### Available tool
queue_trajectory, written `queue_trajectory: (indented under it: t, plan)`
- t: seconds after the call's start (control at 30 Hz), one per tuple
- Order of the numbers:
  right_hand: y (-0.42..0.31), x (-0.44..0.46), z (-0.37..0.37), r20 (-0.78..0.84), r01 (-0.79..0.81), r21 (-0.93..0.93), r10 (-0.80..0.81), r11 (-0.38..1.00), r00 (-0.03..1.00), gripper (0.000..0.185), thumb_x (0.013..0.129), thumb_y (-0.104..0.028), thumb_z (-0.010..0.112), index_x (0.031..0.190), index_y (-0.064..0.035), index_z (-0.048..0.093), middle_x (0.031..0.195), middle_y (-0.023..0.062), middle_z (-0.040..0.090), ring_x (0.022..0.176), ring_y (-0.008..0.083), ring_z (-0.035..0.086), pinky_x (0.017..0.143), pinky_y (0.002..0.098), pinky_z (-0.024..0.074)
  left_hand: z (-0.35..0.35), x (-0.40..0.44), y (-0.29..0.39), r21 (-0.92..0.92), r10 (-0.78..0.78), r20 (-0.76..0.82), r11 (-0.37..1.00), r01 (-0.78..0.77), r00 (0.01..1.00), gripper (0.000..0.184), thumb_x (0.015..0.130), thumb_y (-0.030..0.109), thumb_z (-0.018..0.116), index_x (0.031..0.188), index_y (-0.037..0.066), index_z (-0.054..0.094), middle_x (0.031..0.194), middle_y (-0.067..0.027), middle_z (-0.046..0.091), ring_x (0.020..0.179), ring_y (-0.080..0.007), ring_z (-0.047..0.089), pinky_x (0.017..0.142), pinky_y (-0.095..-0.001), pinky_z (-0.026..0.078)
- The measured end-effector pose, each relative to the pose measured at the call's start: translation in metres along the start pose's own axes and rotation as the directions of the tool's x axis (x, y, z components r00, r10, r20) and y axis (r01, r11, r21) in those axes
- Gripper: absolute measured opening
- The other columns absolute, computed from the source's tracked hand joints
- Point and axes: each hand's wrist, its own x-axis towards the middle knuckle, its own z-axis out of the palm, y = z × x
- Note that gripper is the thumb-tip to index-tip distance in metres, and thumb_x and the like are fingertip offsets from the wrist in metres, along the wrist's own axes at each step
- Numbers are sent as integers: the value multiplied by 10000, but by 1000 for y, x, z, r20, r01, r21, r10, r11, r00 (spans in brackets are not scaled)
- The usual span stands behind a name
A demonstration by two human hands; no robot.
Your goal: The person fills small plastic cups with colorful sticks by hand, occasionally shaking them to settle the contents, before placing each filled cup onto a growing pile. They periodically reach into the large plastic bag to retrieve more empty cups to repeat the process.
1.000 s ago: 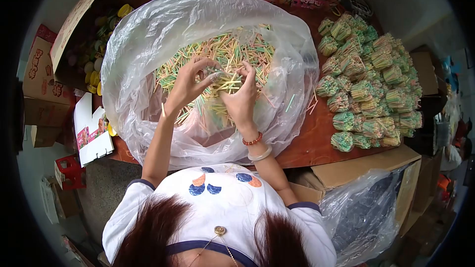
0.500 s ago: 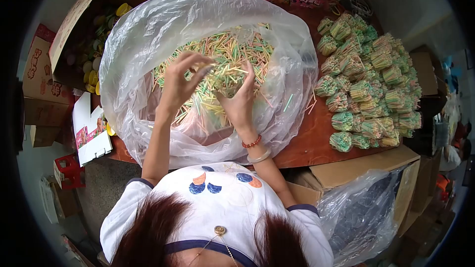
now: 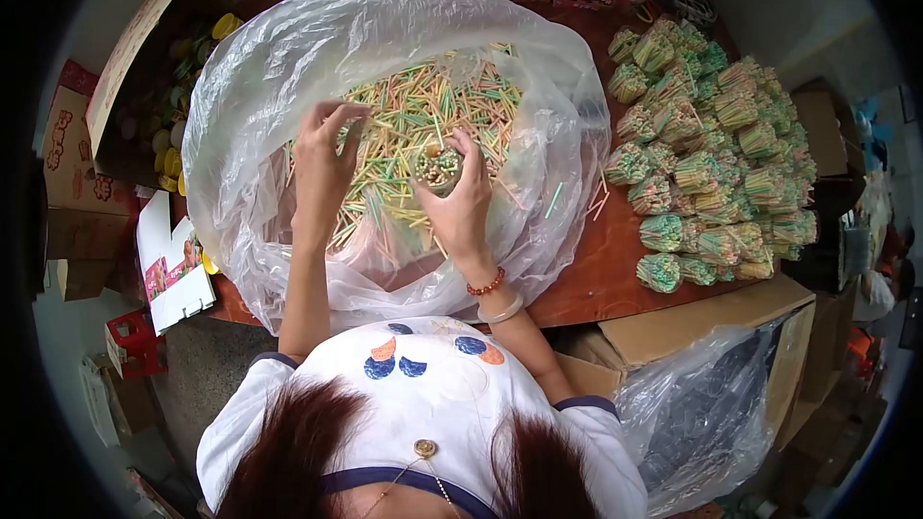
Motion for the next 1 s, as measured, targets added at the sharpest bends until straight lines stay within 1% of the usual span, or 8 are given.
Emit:
queue_trajectory:
  t: [0.03, 0.2, 0.33, 0.5, 0.6, 0.87, 0.97, 1.0]
  plan:
    - [-5, -1, -2, -8, -8, 10, 8, 1000, 1000, 896, 734, -80, 924, 1503, -24, 467, 1296, 186, 668, 1228, 345, 648, 1056, 456, 512, -7, -1, 3, 294, 97, -25, 952, -85, 995, 279, 964, 155, 757, 1242, 120, 755, 1255, -150, 680, 1144, -318, 667, 980, -463, 535]
    - [-27, 5, -11, 5, 11, -9, -11, 1000, 1000, 928, 734, -69, 901, 1540, -29, 442, 1254, 184, 686, 1205, 342, 667, 1029, 444, 536, 14, -18, 34, -288, 155, 284, 955, -70, 946, 484, 918, 87, 758, 1393, 153, 694, 1325, -149, 671, 1232, -354, 616, 1056, -444, 509]
    - [-43, 5, -30, 39, 20, -48, -18, 999, 999, 1020, 679, -35, 926, 1564, -37, 418, 1249, 188, 688, 1209, 346, 668, 1034, 450, 538, 18, -17, 43, -300, 115, 107, 951, -78, 988, 335, 866, -45, 749, 1158, 102, 818, 1062, -100, 808, 995, -298, 725, 959, -402, 561]
    - [-46, 7, -42, 45, -56, 121, 50, 991, 998, 1029, 667, -42, 936, 1558, -52, 420, 1242, 156, 713, 1210, 314, 681, 1069, 424, 522, 21, -32, 34, -298, 254, 53, 927, -228, 966, 437, 836, -71, 738, 1227, 114, 803, 1130, -66, 813, 1152, -289, 698, 1016, -407, 541]
    - [-45, 5, -46, 61, -93, 165, 84, 982, 995, 1002, 678, -50, 913, 1552, -71, 425, 1261, 150, 706, 1214, 317, 680, 1098, 420, 515, 15, -34, 40, -445, 178, 205, 893, -71, 962, 452, 870, -63, 704, 1291, 88, 772, 1242, -110, 777, 1264, -313, 658, 1100, -431, 496]
    - [-37, 44, -90, 102, -13, -14, 14, 1000, 995, 923, 690, -131, 931, 1493, -68, 480, 1247, 158, 715, 1183, 335, 691, 1059, 426, 533, 24, -21, 50, -444, 202, 80, 884, -147, 976, 340, 890, -154, 700, 1182, 1, 780, 1127, -132, 809, 1031, -243, 775, 933, -340, 578]
    - [-31, 64, -114, 51, -4, -29, 6, 1000, 999, 854, 726, -184, 943, 1454, -51, 516, 1226, 148, 737, 1146, 296, 716, 1018, 417, 560, 27, -14, 39, -579, -24, -15, 815, 11, 1000, 339, 916, -141, 684, 1210, 5, 770, 1133, -133, 806, 1031, -223, 771, 937, -351, 573]
    - [-28, 76, -128, 33, -46, -50, 48, 998, 998, 838, 739, -196, 946, 1447, -47, 522, 1220, 143, 742, 1125, 280, 727, 1005, 414, 570, 15, -4, 39, -352, 19, -28, 936, -28, 999, 361, 934, -108, 681, 1260, 30, 753, 1174, -134, 793, 1073, -272, 761, 964, -372, 568]
